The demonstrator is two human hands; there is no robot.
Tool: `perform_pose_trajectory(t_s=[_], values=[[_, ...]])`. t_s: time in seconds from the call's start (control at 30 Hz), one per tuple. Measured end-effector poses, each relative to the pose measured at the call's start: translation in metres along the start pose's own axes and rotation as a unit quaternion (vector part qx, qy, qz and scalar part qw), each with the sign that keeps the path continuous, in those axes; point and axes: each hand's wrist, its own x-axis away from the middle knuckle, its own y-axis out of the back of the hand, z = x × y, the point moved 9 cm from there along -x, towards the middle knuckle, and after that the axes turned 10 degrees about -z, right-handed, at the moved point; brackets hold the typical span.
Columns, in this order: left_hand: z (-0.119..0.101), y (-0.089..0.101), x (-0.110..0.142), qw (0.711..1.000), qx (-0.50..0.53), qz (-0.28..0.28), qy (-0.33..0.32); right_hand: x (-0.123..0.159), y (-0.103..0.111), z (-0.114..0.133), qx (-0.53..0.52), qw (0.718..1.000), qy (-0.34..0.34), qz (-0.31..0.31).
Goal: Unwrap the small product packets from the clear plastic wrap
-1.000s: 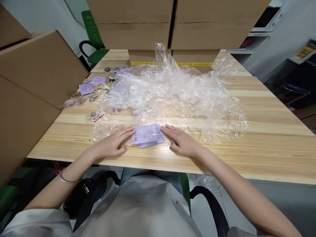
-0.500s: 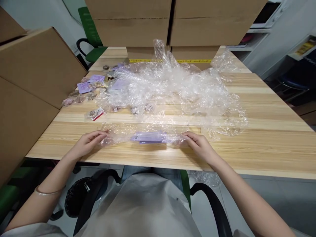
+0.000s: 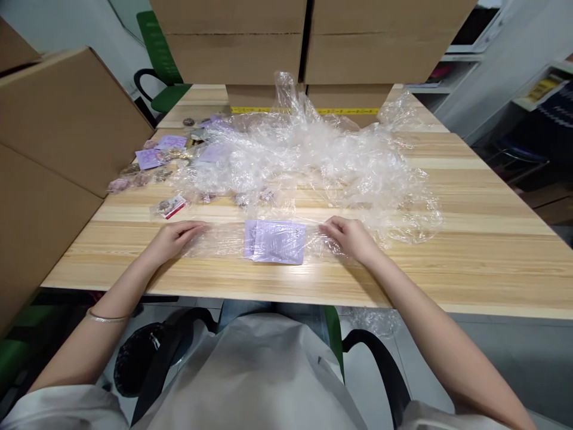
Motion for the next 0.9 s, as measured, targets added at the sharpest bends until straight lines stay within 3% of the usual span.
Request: perform_pose_trajectory(t_s=[0.13, 0.23, 0.33, 0.4, 0.43, 0.5, 0.57, 0.63, 0.77, 0.9], values=[[-0.011, -0.009, 0.011, 0.988, -0.132, 0.063, -0.051, 0.009, -0.004, -0.009, 0.169, 0.985, 0.023, -0.023], [-0.025, -0.001, 0.018, 0.967, -0.247, 0.012, -0.066, 0.024, 0.011, 0.011, 0.287, 0.944, 0.097, -0.132], [-0.075, 0.005, 0.027, 0.948, -0.261, -0.11, -0.144, 0.06, 0.027, 0.061, 0.331, 0.878, 0.23, -0.259], [-0.123, -0.013, 0.036, 0.943, -0.192, -0.12, -0.242, 0.088, 0.023, 0.09, 0.312, 0.864, 0.299, -0.26], [-0.144, -0.033, 0.04, 0.944, -0.153, -0.07, -0.285, 0.099, 0.016, 0.099, 0.299, 0.872, 0.309, -0.232], [-0.175, -0.074, 0.04, 0.946, -0.103, 0.022, -0.307, 0.116, -0.001, 0.103, 0.289, 0.901, 0.277, -0.166], [-0.187, -0.109, 0.032, 0.952, -0.099, 0.08, -0.277, 0.126, -0.014, 0.092, 0.287, 0.924, 0.211, -0.143], [-0.186, -0.131, 0.021, 0.962, -0.105, 0.107, -0.229, 0.132, -0.023, 0.077, 0.269, 0.937, 0.169, -0.147], [-0.175, -0.143, 0.011, 0.965, -0.117, 0.128, -0.196, 0.117, -0.036, 0.048, 0.208, 0.962, 0.12, -0.127], [-0.171, -0.142, 0.018, 0.961, -0.129, 0.132, -0.208, 0.085, -0.043, 0.041, 0.064, 0.993, 0.038, -0.096]])
